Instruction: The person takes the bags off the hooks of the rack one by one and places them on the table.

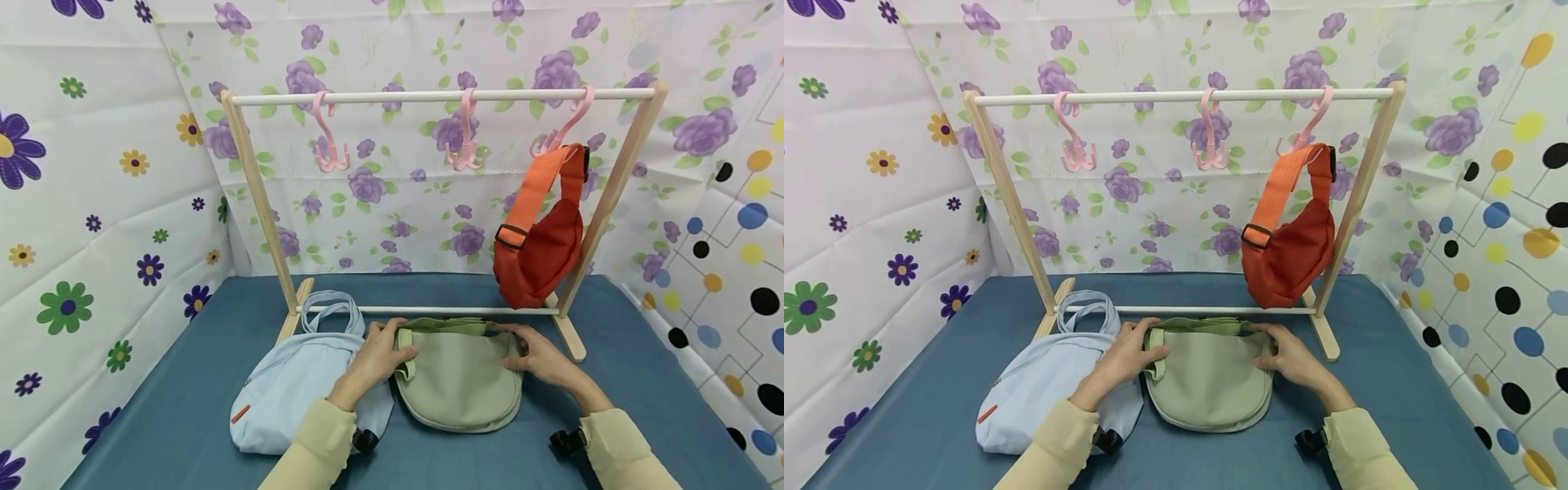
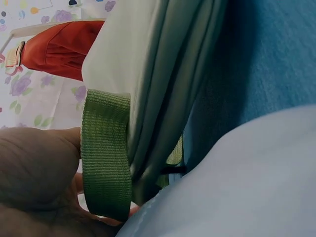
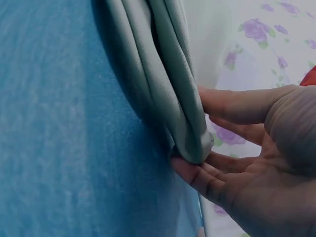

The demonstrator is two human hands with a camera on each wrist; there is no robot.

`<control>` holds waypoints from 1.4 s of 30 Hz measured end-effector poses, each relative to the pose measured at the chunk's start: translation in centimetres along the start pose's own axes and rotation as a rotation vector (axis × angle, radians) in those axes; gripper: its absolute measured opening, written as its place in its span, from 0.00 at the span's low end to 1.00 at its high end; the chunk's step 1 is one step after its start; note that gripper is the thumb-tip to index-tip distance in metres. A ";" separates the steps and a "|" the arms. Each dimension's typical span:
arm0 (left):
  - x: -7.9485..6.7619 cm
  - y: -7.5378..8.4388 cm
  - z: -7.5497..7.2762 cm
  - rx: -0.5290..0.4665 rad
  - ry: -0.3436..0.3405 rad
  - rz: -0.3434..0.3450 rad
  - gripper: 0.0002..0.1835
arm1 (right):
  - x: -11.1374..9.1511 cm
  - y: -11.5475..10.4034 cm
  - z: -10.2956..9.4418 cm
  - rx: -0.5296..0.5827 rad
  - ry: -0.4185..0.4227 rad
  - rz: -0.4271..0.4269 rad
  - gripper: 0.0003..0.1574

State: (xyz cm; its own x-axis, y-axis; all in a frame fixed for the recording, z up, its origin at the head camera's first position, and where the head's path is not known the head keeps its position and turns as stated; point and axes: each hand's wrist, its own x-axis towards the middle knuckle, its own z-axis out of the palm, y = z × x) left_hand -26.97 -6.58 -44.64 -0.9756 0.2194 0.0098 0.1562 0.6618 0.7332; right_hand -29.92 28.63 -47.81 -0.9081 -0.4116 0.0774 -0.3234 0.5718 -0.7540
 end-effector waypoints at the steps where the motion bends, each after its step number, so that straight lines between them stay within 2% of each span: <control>1: 0.0 0.0 0.0 0.006 -0.004 0.005 0.34 | 0.0 0.0 0.1 -0.012 -0.002 -0.004 0.41; 14: -0.1 0.0 0.0 0.056 -0.047 0.033 0.33 | -0.2 -0.1 0.1 -0.123 -0.015 -0.033 0.37; 22: -0.1 0.0 -0.1 0.041 -0.052 0.027 0.34 | -0.3 -0.5 0.0 -0.159 -0.052 0.012 0.39; 28: -0.3 0.1 -0.3 0.006 -0.061 0.044 0.36 | -0.8 -1.7 -0.6 -0.146 -0.073 -0.016 0.38; 36: -0.5 0.6 -0.7 -0.040 -0.041 0.087 0.34 | -1.2 -3.1 -1.7 -0.163 -0.126 -0.050 0.38; 42: -0.5 0.8 -1.0 -0.029 -0.006 0.136 0.32 | -1.8 -4.2 -2.8 -0.149 -0.154 -0.049 0.33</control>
State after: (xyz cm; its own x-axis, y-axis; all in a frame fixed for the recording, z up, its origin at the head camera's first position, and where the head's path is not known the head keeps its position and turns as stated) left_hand -26.51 -6.83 -43.36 -0.9446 0.3105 0.1065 0.2826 0.6042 0.7450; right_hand -27.65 28.96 -42.94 -0.8428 -0.5382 0.0026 -0.4122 0.6424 -0.6461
